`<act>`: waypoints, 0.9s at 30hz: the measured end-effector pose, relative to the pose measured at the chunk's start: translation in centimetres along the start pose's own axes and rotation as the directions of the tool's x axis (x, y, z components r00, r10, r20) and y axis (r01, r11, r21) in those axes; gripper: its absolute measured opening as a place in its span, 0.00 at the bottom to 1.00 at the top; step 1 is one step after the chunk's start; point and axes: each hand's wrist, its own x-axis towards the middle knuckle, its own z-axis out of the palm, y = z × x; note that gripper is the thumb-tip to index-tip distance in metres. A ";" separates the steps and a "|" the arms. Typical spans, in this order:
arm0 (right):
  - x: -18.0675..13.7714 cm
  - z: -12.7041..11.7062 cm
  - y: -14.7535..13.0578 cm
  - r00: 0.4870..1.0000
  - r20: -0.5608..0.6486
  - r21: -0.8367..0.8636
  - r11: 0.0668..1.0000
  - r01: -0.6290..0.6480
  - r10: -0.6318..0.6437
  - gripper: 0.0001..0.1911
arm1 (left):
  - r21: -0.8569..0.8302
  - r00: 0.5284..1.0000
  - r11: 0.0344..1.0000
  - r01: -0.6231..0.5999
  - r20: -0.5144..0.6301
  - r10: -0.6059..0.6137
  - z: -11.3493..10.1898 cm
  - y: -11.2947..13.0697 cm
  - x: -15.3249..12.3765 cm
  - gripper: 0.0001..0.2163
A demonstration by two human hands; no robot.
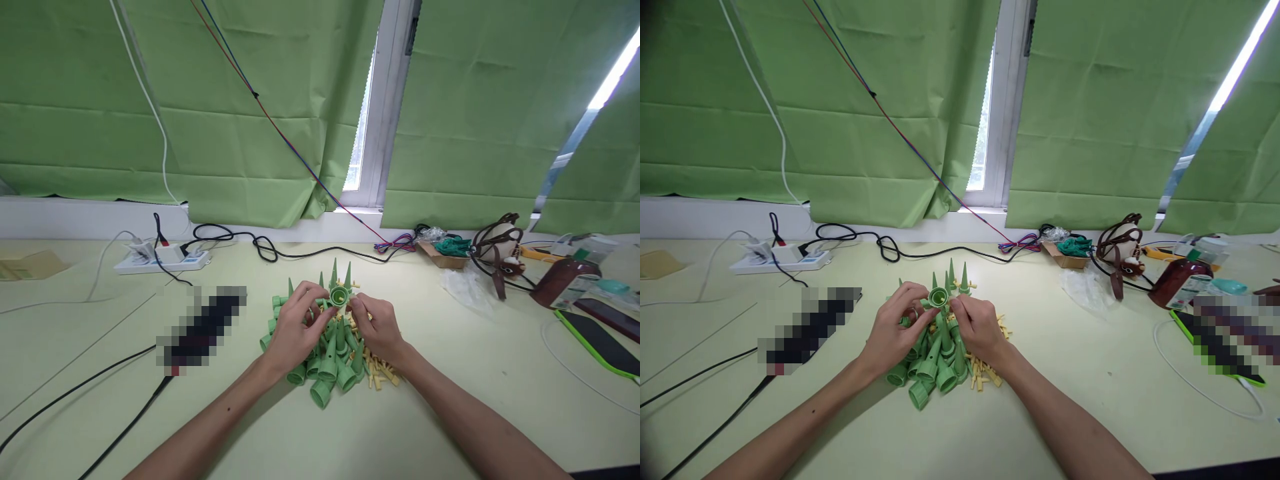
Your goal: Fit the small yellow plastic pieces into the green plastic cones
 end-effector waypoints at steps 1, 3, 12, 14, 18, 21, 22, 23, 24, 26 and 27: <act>0.0 0.0 0.0 1.000 -0.006 -0.007 1.000 0.004 -0.004 0.19 | -0.005 1.000 1.000 0.021 0.007 -0.021 0.0 0.1 0.0 0.03; 0.0 0.0 0.1 1.000 -0.013 -0.015 1.000 0.022 -0.023 0.19 | -0.013 0.998 0.998 0.059 0.022 -0.059 -0.2 0.3 0.1 0.06; 0.1 -0.1 -0.1 0.997 0.063 0.010 0.999 0.037 -0.037 0.16 | -0.206 0.953 0.933 0.295 0.137 -0.271 -0.4 0.2 0.3 0.22; 0.1 -0.1 -0.1 0.995 0.087 0.025 0.999 0.048 -0.050 0.15 | -0.213 0.944 0.925 0.315 0.169 -0.283 -0.4 0.1 0.3 0.22; 0.1 -0.2 0.1 0.993 0.103 0.037 0.998 0.049 -0.053 0.14 | -0.241 0.933 0.912 0.333 0.221 -0.283 -0.4 0.1 0.3 0.20; 0.0 -0.2 0.3 0.993 0.107 0.047 0.998 0.048 -0.052 0.15 | -0.265 0.928 0.904 0.335 0.261 -0.267 -0.6 0.2 0.3 0.20; 0.0 -0.1 0.4 0.993 0.111 0.050 0.998 0.045 -0.050 0.15 | -0.269 0.925 0.902 0.337 0.274 -0.263 -0.6 0.3 0.3 0.19; 0.0 -0.1 0.5 0.992 0.116 0.052 0.998 0.042 -0.048 0.15 | -0.273 0.922 0.901 0.338 0.288 -0.259 -0.7 0.4 0.3 0.19; 0.0 -0.1 0.5 0.992 0.121 0.054 0.998 0.039 -0.045 0.16 | -0.276 0.920 0.900 0.337 0.298 -0.253 -0.8 0.4 0.3 0.19; -0.1 -0.2 0.6 0.991 0.128 0.058 0.998 0.029 -0.037 0.17 | -0.279 0.918 0.901 0.332 0.317 -0.240 -0.9 0.6 0.4 0.18; -0.1 -0.2 0.6 0.991 0.130 0.060 0.998 0.023 -0.030 0.17 | -0.274 0.917 0.905 0.326 0.324 -0.232 -0.9 0.7 0.4 0.17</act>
